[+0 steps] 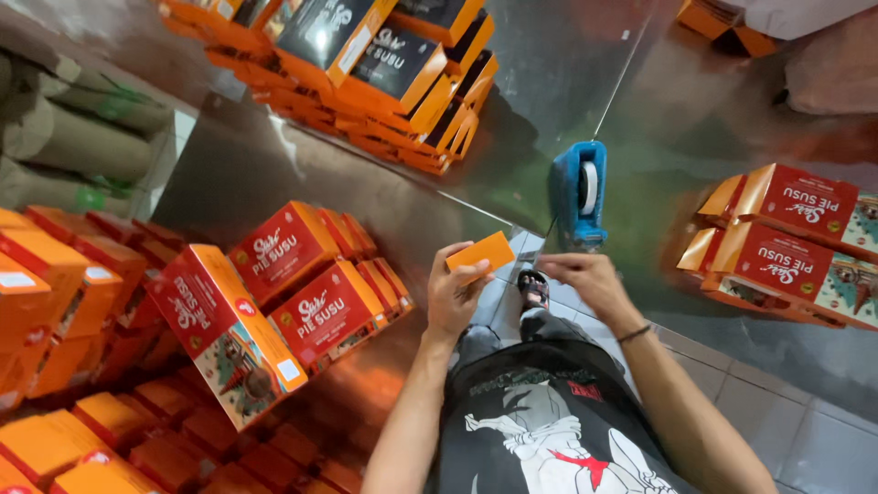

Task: The person packages small orange boxes into larger product boxes by hand, using a tape dispenser to seal the larger containers.

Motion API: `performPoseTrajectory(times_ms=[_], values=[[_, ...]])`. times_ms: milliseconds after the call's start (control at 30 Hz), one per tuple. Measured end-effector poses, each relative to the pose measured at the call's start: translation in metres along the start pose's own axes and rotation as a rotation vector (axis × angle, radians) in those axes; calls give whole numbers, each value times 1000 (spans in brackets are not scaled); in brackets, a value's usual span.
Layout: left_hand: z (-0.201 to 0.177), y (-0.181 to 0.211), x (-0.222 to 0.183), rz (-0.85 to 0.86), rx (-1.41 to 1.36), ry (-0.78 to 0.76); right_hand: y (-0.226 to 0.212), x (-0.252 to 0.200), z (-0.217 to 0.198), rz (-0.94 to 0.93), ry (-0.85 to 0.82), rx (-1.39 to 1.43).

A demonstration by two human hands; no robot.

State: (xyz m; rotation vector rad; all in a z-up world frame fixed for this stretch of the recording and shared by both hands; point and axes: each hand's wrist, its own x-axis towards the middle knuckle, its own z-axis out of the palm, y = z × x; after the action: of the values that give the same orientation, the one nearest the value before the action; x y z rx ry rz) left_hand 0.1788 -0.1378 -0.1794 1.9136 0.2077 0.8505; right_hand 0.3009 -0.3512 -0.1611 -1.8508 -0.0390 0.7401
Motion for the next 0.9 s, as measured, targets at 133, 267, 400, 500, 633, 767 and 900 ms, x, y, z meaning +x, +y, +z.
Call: performPoseTrajectory(times_ms=[133, 267, 400, 500, 633, 767, 900], values=[[7, 3, -6, 8, -8, 28, -55, -35, 43, -114, -99, 199], [5, 7, -7, 19, -10, 13, -38, -14, 65, 89, 9, 227], [8, 6, -4, -4, -31, 32, -19, 6, 70, 59, 7, 46], [2, 11, 4, -54, -73, 36, 26, 18, 82, -300, -116, 199], [6, 2, 0, -67, -94, 43, 51, 34, 90, -122, -70, 238], [4, -20, -13, -463, -374, 537, 69, 38, 85, 377, 13, 394], [-8, -8, -20, -878, -718, 678, 28, 24, 58, -147, 283, 685]])
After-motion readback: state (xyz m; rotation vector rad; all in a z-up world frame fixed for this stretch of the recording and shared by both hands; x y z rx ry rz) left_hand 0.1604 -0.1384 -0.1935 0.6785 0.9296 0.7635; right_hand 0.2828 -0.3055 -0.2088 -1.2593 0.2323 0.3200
